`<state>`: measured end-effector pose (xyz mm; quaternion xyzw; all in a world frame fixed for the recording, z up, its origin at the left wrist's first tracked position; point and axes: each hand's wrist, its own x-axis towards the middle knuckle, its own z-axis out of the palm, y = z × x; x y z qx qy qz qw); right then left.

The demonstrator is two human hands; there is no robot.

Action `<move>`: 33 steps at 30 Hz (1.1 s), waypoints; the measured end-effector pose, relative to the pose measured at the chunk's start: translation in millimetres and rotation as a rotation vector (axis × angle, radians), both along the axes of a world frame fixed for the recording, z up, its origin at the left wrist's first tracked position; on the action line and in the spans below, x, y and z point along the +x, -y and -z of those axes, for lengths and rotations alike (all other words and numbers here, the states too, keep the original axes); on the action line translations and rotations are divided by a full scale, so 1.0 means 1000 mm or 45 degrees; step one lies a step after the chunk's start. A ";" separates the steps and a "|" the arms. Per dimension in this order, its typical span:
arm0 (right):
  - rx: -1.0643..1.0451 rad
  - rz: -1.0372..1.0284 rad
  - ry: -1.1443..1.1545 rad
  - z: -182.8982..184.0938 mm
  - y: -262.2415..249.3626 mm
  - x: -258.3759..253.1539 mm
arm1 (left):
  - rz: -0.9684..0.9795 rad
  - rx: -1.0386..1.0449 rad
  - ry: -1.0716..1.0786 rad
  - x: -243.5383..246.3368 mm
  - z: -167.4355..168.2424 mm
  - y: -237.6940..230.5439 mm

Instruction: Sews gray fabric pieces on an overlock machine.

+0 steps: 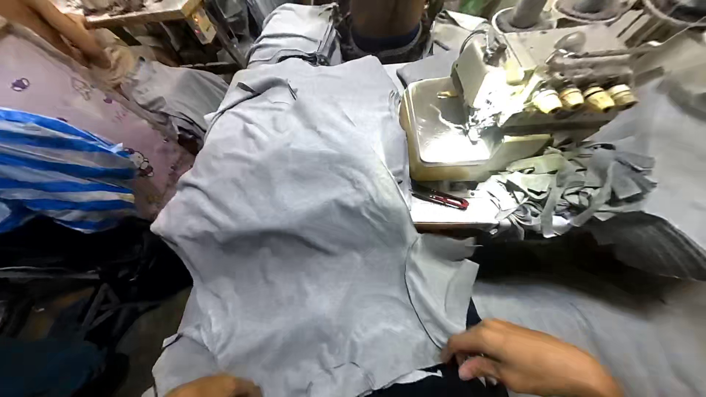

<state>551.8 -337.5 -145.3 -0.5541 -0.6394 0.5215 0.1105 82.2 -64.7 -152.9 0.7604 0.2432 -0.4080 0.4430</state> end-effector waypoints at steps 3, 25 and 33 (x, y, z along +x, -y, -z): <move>0.358 0.509 0.016 0.027 -0.012 0.009 | 0.121 0.213 0.729 0.087 -0.036 -0.053; 0.809 1.213 -0.317 0.115 -0.077 0.027 | -0.328 0.938 1.239 0.429 -0.049 -0.346; 0.992 1.209 -0.264 0.078 -0.051 0.027 | -0.523 0.925 1.856 0.430 -0.098 -0.313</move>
